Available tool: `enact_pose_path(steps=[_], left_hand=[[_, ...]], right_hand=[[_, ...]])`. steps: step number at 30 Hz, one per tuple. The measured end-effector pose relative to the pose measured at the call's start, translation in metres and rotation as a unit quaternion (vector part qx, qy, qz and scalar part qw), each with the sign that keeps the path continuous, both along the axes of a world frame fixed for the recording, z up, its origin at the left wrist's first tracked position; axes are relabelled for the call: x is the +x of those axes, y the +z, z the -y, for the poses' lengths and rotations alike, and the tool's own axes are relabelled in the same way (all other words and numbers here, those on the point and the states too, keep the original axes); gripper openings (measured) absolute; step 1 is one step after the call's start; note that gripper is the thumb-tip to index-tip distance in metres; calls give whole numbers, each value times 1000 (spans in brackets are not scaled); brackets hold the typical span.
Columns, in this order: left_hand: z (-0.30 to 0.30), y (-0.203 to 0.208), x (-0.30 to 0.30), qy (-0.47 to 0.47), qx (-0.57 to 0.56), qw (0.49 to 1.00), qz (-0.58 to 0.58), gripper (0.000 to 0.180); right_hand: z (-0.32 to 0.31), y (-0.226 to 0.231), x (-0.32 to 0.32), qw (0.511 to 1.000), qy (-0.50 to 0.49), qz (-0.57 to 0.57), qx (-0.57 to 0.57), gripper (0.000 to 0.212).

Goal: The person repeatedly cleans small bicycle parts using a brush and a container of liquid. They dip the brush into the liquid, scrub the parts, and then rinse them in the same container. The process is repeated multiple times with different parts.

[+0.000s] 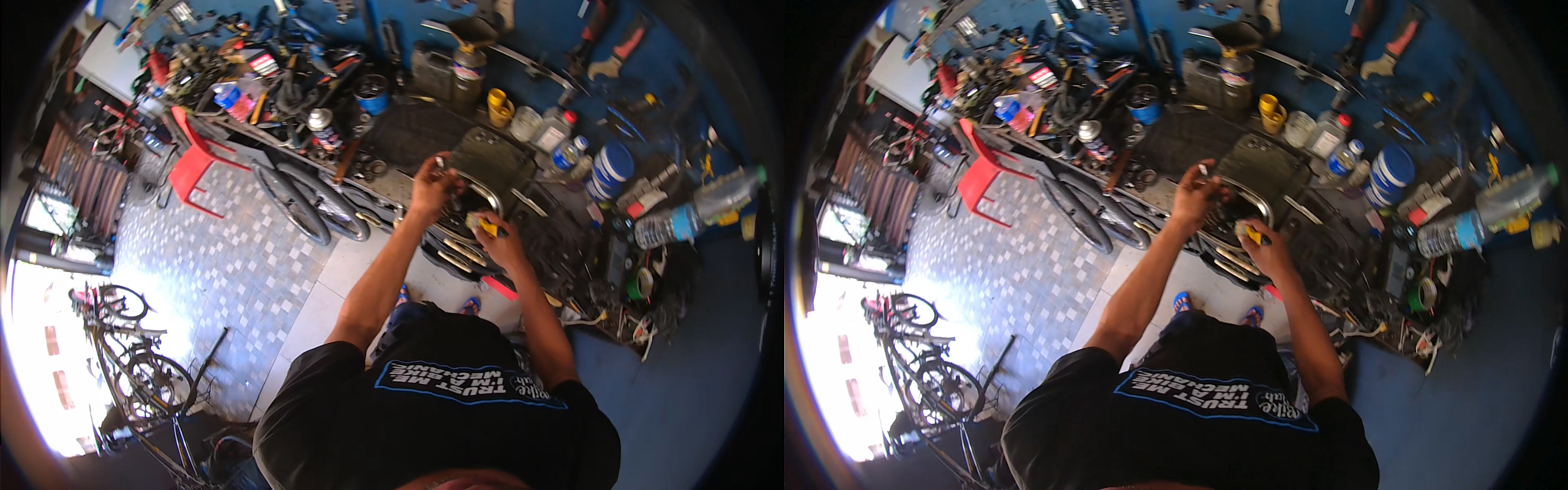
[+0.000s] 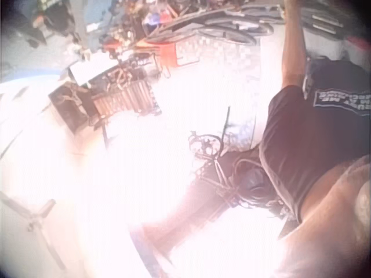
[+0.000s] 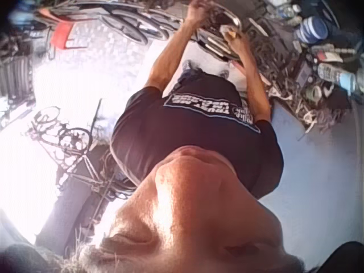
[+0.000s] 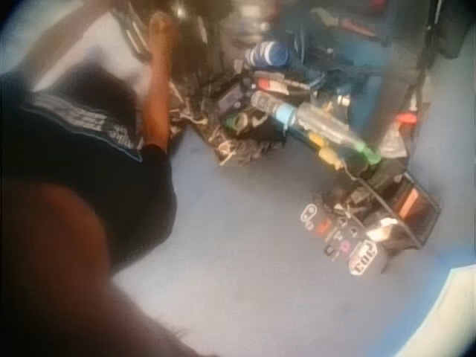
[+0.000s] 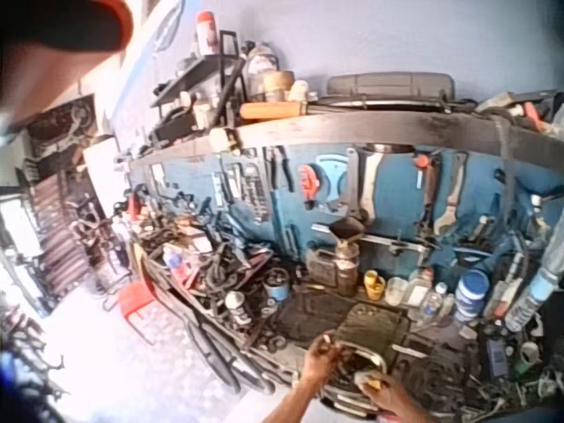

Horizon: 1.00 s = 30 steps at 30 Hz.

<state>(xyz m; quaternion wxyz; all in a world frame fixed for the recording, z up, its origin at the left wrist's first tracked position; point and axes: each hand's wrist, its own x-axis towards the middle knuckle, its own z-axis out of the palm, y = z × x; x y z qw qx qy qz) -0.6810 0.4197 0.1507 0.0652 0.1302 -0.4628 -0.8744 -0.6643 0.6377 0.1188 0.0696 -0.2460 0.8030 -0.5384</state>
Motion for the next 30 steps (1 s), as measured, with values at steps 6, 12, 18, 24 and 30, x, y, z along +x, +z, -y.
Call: enact_pose_path(steps=[6, 12, 18, 24, 30], left_hand=[[4, -22, -2, -4, -78, 997, 15, 41], [-12, -21, 11, -14, -48, 996, 75, 32], [-11, 3, 10, -6, 33, 999, 12, 26], [-27, -2, 19, -4, 6, 999, 47, 27], [-22, 10, 13, -21, -43, 999, 20, 31]], right_hand=[[-2, 28, -6, 978, -13, -141, 153, 31], [36, 63, -34, 962, -130, 182, -156, 38], [33, 37, -29, 966, -130, 182, -128, 42], [57, 57, -32, 950, -143, 191, -204, 43], [36, 37, -20, 951, -182, 203, -144, 44]])
